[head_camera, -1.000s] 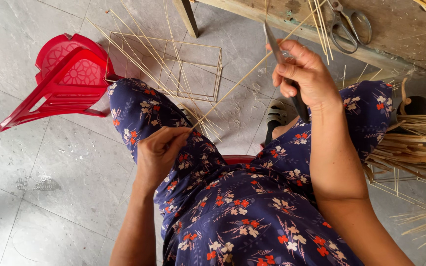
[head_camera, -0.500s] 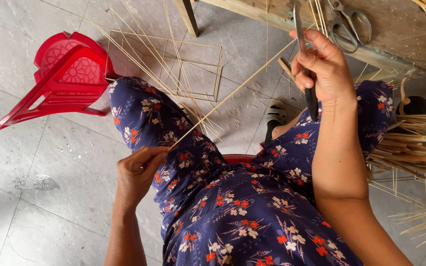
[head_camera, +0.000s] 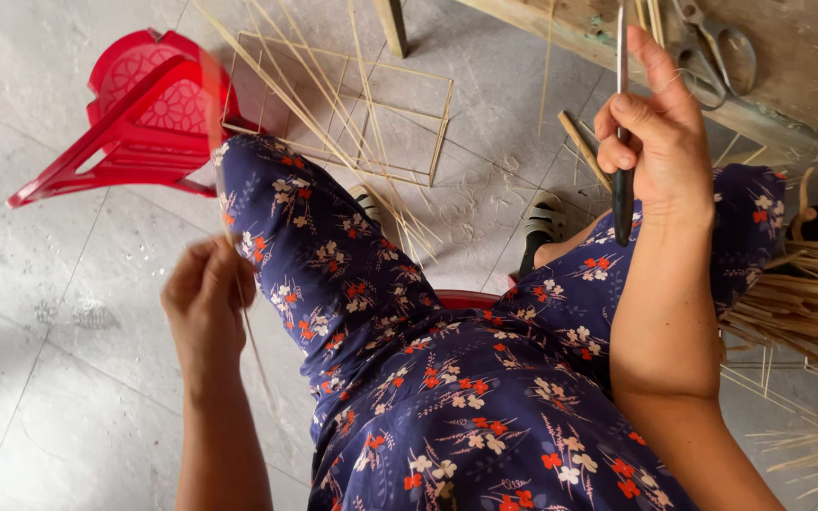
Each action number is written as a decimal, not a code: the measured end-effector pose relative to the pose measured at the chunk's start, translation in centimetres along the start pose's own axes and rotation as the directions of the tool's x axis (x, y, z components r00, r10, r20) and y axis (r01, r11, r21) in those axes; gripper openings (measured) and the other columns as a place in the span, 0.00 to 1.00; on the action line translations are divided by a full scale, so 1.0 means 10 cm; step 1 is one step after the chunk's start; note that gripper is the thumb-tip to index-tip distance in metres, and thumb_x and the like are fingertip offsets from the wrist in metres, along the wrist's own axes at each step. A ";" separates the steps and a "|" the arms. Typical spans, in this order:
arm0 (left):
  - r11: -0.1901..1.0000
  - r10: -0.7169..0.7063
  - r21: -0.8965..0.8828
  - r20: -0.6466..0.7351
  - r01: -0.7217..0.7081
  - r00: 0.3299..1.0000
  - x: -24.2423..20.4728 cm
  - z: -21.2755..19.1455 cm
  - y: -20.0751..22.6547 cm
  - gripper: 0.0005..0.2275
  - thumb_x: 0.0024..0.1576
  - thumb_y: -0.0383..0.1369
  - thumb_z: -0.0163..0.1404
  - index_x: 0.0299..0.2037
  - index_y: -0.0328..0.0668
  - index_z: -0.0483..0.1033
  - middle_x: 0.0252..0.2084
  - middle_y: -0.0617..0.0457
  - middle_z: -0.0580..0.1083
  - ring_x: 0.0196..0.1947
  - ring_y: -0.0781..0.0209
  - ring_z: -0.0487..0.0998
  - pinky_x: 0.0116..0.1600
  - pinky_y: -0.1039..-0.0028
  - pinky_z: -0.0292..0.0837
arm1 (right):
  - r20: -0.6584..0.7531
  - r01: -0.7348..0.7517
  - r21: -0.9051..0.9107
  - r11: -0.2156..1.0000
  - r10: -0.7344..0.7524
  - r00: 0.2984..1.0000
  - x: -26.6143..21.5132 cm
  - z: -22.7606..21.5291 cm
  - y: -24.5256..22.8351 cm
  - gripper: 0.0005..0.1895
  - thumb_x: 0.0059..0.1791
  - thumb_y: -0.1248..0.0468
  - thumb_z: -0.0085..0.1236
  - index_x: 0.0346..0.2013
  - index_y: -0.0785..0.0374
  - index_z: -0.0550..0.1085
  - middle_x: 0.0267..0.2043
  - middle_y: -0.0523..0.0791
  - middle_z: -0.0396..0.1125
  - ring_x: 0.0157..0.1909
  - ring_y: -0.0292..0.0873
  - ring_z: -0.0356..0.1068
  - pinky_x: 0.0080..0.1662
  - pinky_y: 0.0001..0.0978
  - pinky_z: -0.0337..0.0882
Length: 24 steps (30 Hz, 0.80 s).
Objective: The person sits on a low stool and uses a knife to sharpen the ends of thin wooden sticks. They hold each stick with one hand and scrape the blade along the wood to create a point, then place the finished stick into a metal wire rack.
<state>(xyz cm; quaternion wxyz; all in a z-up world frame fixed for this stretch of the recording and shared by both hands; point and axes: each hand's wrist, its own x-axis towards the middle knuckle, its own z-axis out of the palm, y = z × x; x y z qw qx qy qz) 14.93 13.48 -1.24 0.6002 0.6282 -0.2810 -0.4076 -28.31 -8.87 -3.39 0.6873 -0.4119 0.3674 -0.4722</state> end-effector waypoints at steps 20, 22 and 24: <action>0.896 -0.213 0.310 -0.331 0.319 0.919 2.29 1.47 -2.32 0.05 0.54 0.32 0.58 0.36 0.39 0.81 0.21 0.49 0.76 0.17 0.63 0.77 0.24 0.73 0.75 | -0.017 -0.159 -0.073 0.985 0.158 0.987 0.14 0.08 0.09 0.21 0.58 0.69 0.51 0.67 0.64 0.69 0.31 0.47 0.68 0.22 0.33 0.56 0.29 0.26 0.59; 0.870 -0.175 0.390 -0.327 0.302 0.929 2.29 1.49 -2.41 0.06 0.54 0.32 0.58 0.36 0.39 0.81 0.22 0.49 0.77 0.18 0.61 0.78 0.27 0.70 0.74 | -0.023 -0.170 -0.091 0.981 0.168 0.985 0.13 0.09 0.12 0.21 0.58 0.69 0.52 0.67 0.64 0.70 0.31 0.47 0.68 0.22 0.33 0.56 0.28 0.26 0.59; 0.852 -0.131 0.451 -0.306 0.265 0.943 2.30 1.50 -2.49 0.06 0.53 0.33 0.58 0.36 0.39 0.82 0.23 0.48 0.78 0.19 0.58 0.79 0.30 0.67 0.75 | -0.027 -0.177 -0.108 0.978 0.175 0.984 0.15 0.10 0.14 0.21 0.57 0.69 0.52 0.66 0.64 0.70 0.31 0.46 0.68 0.22 0.33 0.57 0.28 0.26 0.60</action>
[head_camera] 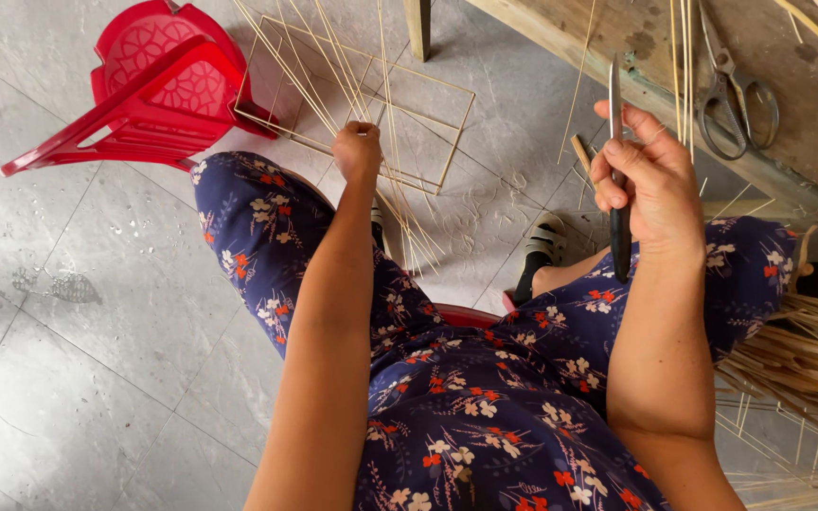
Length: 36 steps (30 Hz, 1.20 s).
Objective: The person sits on a low stool and uses a knife to sharpen the ends of thin wooden sticks. They hold each stick with one hand and scrape the blade along the wood to create a point, then place the finished stick into a metal wire rack.
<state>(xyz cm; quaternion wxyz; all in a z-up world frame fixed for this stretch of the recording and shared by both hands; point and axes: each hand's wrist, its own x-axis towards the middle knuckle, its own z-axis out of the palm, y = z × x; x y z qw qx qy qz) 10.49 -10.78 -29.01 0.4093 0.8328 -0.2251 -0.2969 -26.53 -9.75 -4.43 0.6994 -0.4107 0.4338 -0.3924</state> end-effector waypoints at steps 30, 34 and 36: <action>0.934 0.348 -0.247 0.463 -0.258 0.815 -1.22 1.28 0.83 0.20 0.57 0.44 0.58 0.52 0.36 0.79 0.46 0.43 0.82 0.39 0.48 0.83 0.44 0.64 0.78 | -0.052 0.116 0.110 0.987 -0.111 0.993 -0.02 -0.12 -0.09 0.33 0.56 0.67 0.52 0.77 0.57 0.58 0.36 0.48 0.70 0.21 0.33 0.59 0.27 0.25 0.61; 0.887 0.462 -0.223 0.409 -0.405 0.787 -1.35 1.59 1.12 0.25 0.56 0.43 0.63 0.55 0.30 0.75 0.46 0.41 0.79 0.42 0.54 0.81 0.44 0.69 0.77 | -0.083 0.098 0.099 0.990 -0.090 0.992 -0.03 -0.19 -0.06 0.27 0.56 0.68 0.51 0.72 0.63 0.64 0.35 0.49 0.70 0.21 0.33 0.58 0.27 0.25 0.61; 0.914 0.380 -0.329 0.493 -0.237 0.782 -1.30 1.71 1.20 0.26 0.54 0.42 0.62 0.57 0.31 0.73 0.43 0.43 0.80 0.38 0.58 0.81 0.40 0.71 0.77 | -0.070 0.096 0.113 0.989 -0.089 0.994 -0.03 -0.24 -0.06 0.24 0.57 0.68 0.51 0.70 0.65 0.66 0.35 0.49 0.70 0.21 0.33 0.58 0.27 0.25 0.60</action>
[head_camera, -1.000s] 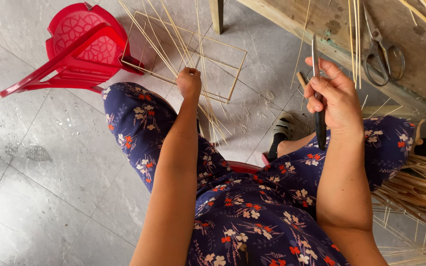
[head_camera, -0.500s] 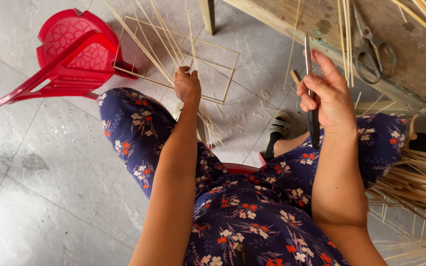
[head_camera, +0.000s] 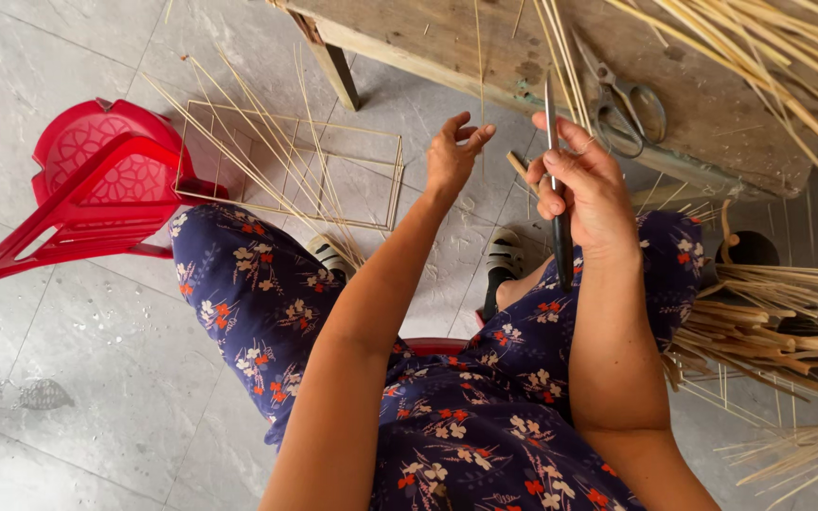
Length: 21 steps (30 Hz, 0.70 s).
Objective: The person sits on a low stool and uses a knife to sharpen the ends of thin wooden sticks. They hold each stick with one hand and scrape the blade along the wood to create a point, then place the finished stick into a metal wire rack.
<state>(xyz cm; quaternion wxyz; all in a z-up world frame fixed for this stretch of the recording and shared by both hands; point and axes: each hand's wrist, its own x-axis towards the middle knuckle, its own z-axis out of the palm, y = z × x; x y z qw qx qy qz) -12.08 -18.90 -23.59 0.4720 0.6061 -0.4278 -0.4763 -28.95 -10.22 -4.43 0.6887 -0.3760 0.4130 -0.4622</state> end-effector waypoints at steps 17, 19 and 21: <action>0.899 -0.209 -0.304 0.334 0.315 0.919 -0.67 -0.55 0.58 0.15 0.61 0.39 0.53 0.53 0.39 0.79 0.31 0.53 0.78 0.20 0.71 0.66 0.24 0.80 0.60 | 0.016 0.038 -0.098 0.994 -0.036 0.999 0.05 0.11 0.17 0.22 0.56 0.67 0.53 0.66 0.63 0.70 0.35 0.47 0.69 0.21 0.33 0.61 0.27 0.25 0.64; 0.930 -0.133 -0.289 0.315 0.229 0.940 -0.99 -0.79 0.68 0.15 0.62 0.37 0.52 0.54 0.39 0.79 0.30 0.54 0.77 0.20 0.72 0.67 0.25 0.80 0.60 | 0.001 0.060 -0.060 0.996 -0.060 0.998 0.09 0.09 0.14 0.23 0.57 0.67 0.51 0.68 0.63 0.68 0.36 0.47 0.70 0.22 0.34 0.61 0.28 0.25 0.65; 0.956 -0.095 -0.242 0.286 0.168 0.953 -1.36 -1.08 0.75 0.13 0.64 0.35 0.51 0.55 0.39 0.79 0.29 0.55 0.77 0.20 0.74 0.66 0.25 0.81 0.62 | -0.014 0.041 0.021 0.999 -0.041 0.999 0.06 0.09 0.13 0.25 0.57 0.67 0.49 0.70 0.62 0.65 0.37 0.48 0.70 0.24 0.34 0.63 0.28 0.25 0.65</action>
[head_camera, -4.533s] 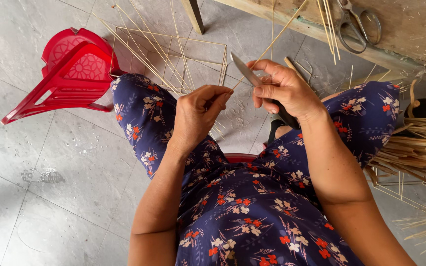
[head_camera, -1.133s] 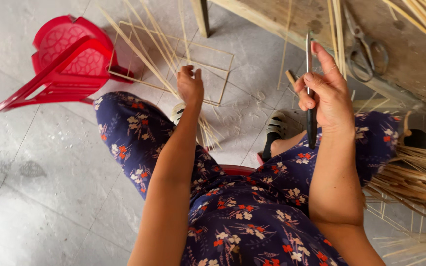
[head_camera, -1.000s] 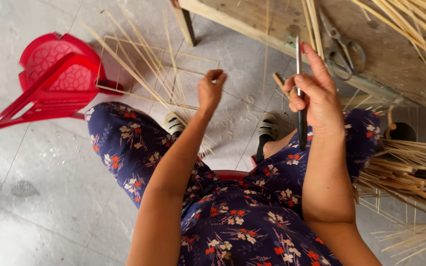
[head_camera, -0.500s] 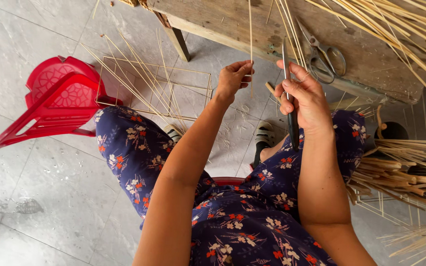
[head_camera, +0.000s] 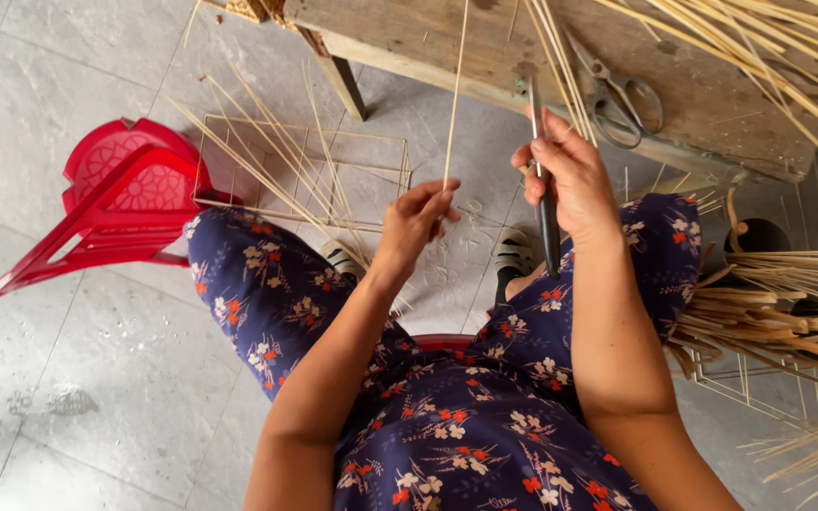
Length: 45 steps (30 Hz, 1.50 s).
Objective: The person sits on a low stool and uses a knife to sharpen the ends of thin wooden sticks. They hold each stick with one hand and scrape the blade along the wood to create a point, then place the finished stick into a metal wire rack.
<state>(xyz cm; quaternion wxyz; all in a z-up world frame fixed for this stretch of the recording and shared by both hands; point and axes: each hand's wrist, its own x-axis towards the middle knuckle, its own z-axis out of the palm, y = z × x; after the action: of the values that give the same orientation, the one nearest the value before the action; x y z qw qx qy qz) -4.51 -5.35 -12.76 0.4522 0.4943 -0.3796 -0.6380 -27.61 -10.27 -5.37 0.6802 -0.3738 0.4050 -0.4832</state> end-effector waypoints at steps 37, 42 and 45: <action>0.948 -0.146 0.315 0.287 0.051 0.947 -1.59 -0.59 0.80 0.20 0.65 0.38 0.46 0.65 0.38 0.68 0.37 0.53 0.81 0.31 0.71 0.81 0.35 0.80 0.79 | 0.396 -0.090 -0.089 0.992 0.118 0.911 -0.22 0.42 -0.02 0.20 0.58 0.66 0.51 0.65 0.67 0.68 0.30 0.45 0.69 0.20 0.30 0.59 0.25 0.20 0.61; 0.957 -0.080 0.288 0.174 0.027 0.982 -1.04 -0.18 0.78 0.15 0.66 0.37 0.46 0.58 0.38 0.76 0.29 0.56 0.78 0.21 0.74 0.74 0.27 0.82 0.71 | 0.402 -0.133 -0.129 0.983 0.175 0.899 -0.28 0.54 0.04 0.22 0.57 0.67 0.52 0.67 0.64 0.68 0.29 0.45 0.68 0.20 0.29 0.58 0.25 0.20 0.61; 0.959 -0.025 0.285 0.096 -0.004 0.995 -0.93 -0.15 0.75 0.13 0.66 0.36 0.47 0.54 0.39 0.80 0.25 0.57 0.77 0.18 0.75 0.70 0.24 0.83 0.68 | 0.407 -0.143 -0.203 0.969 0.216 0.887 -0.32 0.58 0.07 0.24 0.55 0.66 0.53 0.67 0.61 0.66 0.28 0.45 0.69 0.19 0.29 0.58 0.24 0.19 0.60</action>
<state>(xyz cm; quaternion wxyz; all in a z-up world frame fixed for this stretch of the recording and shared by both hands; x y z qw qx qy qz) -0.60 1.20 -3.39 0.3537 0.5241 -0.4866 -0.6029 -22.70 -6.30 -3.15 0.7602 -0.4868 0.3187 -0.2890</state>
